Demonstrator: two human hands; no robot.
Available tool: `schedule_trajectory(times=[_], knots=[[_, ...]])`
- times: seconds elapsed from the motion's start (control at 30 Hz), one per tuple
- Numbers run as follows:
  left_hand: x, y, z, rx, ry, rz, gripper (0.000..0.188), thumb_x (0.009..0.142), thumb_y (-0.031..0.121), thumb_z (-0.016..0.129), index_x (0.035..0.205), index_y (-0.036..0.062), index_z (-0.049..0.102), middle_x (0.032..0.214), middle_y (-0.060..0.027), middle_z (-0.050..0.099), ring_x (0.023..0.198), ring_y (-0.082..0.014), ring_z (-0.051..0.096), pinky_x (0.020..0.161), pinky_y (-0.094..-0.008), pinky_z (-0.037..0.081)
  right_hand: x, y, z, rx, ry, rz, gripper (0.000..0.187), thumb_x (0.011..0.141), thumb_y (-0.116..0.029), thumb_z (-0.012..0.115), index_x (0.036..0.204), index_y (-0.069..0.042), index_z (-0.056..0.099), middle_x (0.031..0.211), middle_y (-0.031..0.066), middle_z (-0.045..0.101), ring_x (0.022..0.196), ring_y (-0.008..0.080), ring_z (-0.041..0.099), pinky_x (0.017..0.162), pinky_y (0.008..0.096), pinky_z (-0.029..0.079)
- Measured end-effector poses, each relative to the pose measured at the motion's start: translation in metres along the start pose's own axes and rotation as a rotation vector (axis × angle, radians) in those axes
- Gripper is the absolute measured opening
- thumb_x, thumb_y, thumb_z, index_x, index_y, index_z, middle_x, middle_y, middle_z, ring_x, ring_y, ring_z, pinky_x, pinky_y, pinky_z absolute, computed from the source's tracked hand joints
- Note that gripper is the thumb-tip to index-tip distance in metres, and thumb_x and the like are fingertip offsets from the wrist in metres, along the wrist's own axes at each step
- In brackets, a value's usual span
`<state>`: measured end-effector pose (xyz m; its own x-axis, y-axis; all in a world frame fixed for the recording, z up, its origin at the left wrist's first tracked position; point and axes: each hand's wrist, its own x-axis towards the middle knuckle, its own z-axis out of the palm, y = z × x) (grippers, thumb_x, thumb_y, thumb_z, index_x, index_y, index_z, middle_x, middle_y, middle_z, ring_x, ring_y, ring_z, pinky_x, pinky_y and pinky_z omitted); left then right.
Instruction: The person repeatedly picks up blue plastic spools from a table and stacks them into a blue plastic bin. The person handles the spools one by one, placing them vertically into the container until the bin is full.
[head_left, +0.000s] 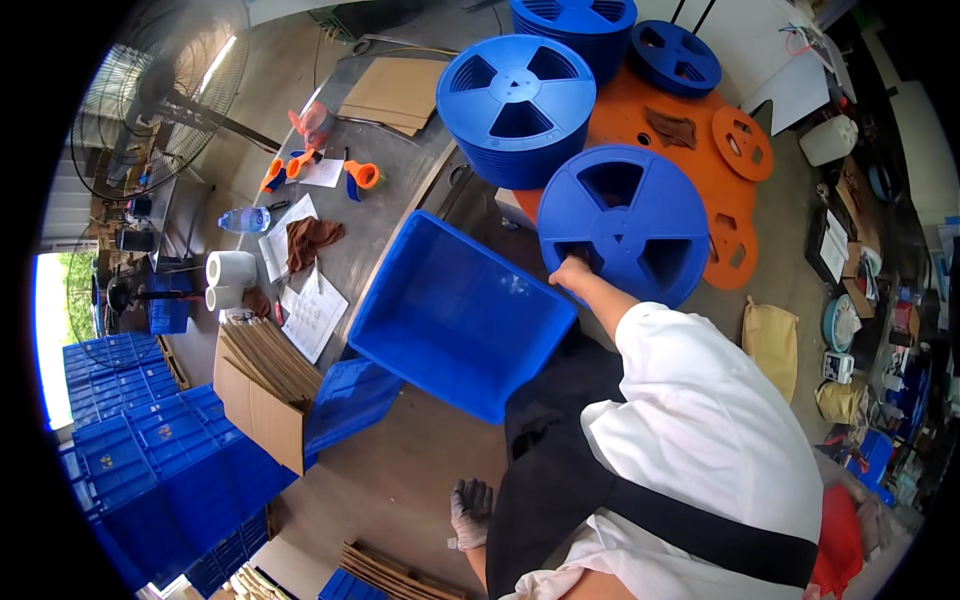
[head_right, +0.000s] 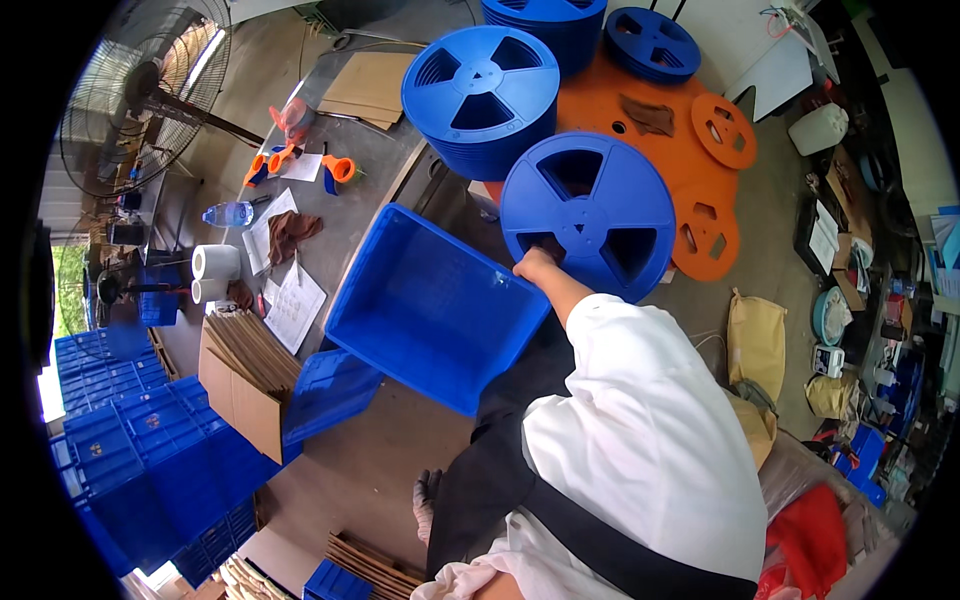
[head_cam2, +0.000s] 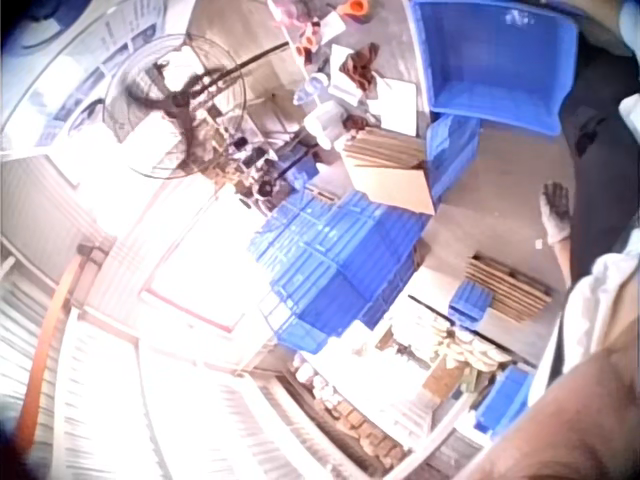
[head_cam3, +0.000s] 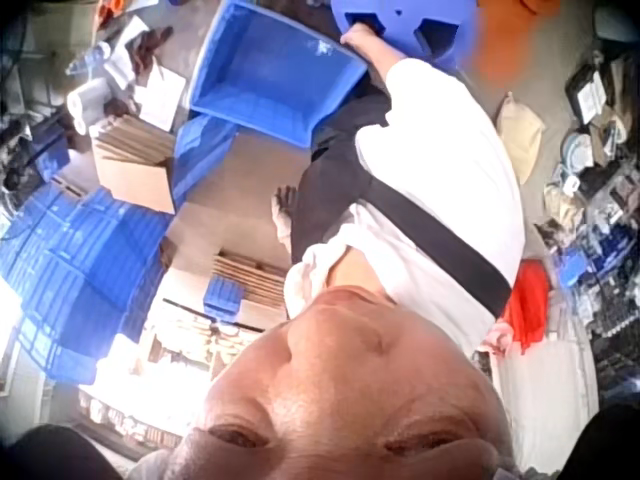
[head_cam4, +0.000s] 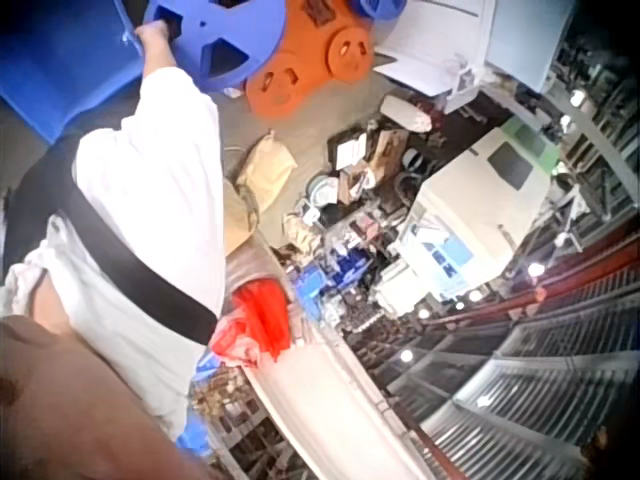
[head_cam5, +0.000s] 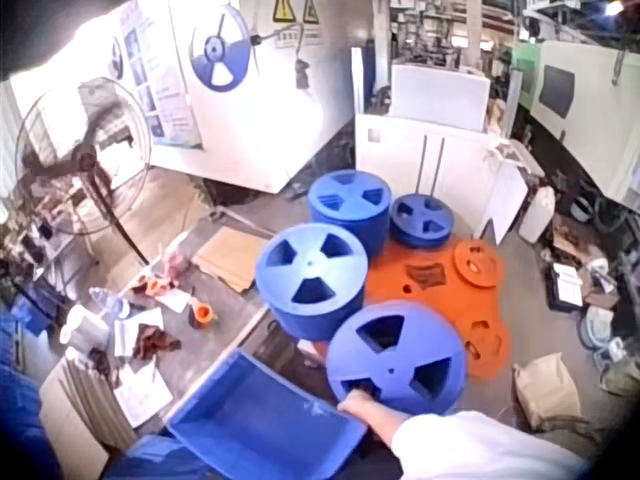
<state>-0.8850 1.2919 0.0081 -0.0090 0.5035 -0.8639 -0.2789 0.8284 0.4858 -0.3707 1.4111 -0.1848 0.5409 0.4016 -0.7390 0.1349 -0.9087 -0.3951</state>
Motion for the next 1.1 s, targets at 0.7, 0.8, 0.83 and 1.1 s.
schedule_trajectory(times=[0.7,0.8,0.83,1.1], knots=[[0.176,0.084,0.045,0.259,-0.415,0.025,0.060,0.095,0.039,0.054,0.141,0.0034,0.039,0.139,-0.0230,0.046,0.125,-0.0368,0.047,0.103,-0.0471,0.041,-0.372,0.106,-0.195,1.321,-0.147,-0.641,0.047,0.070,-0.027,0.071,0.108,-0.003,0.056,0.078,0.0056,0.056,0.067,0.0179,0.053,0.061,0.0298,0.044],[0.181,0.074,0.081,0.373,-0.519,0.007,0.058,0.095,0.040,0.053,0.139,0.0032,0.042,0.136,-0.0217,0.049,0.123,-0.0345,0.050,0.102,-0.0455,0.042,-0.435,0.113,-0.154,1.619,-0.141,-0.847,0.049,0.071,-0.029,0.073,0.106,-0.007,0.046,0.068,0.0019,0.040,0.059,0.0156,0.040,0.055,0.0300,0.034],[0.176,0.073,0.094,0.424,-0.541,0.004,0.058,0.096,0.040,0.052,0.139,0.0031,0.043,0.135,-0.0212,0.051,0.122,-0.0337,0.051,0.103,-0.0452,0.042,-0.441,0.123,-0.142,1.629,-0.194,-0.958,0.045,0.074,-0.028,0.072,0.102,-0.008,0.042,0.067,0.0007,0.036,0.058,0.0143,0.037,0.054,0.0302,0.033],[0.035,0.080,0.188,1.041,-0.878,1.426,0.040,0.082,0.008,0.062,0.122,0.0044,0.058,0.121,-0.0139,0.061,0.112,-0.0305,0.058,0.097,-0.0415,0.046,-0.438,0.137,-0.091,1.826,-0.449,-1.182,0.036,0.081,-0.025,0.069,0.098,-0.008,0.042,0.066,-0.0006,0.041,0.055,0.0125,0.039,0.052,0.0289,0.033]])
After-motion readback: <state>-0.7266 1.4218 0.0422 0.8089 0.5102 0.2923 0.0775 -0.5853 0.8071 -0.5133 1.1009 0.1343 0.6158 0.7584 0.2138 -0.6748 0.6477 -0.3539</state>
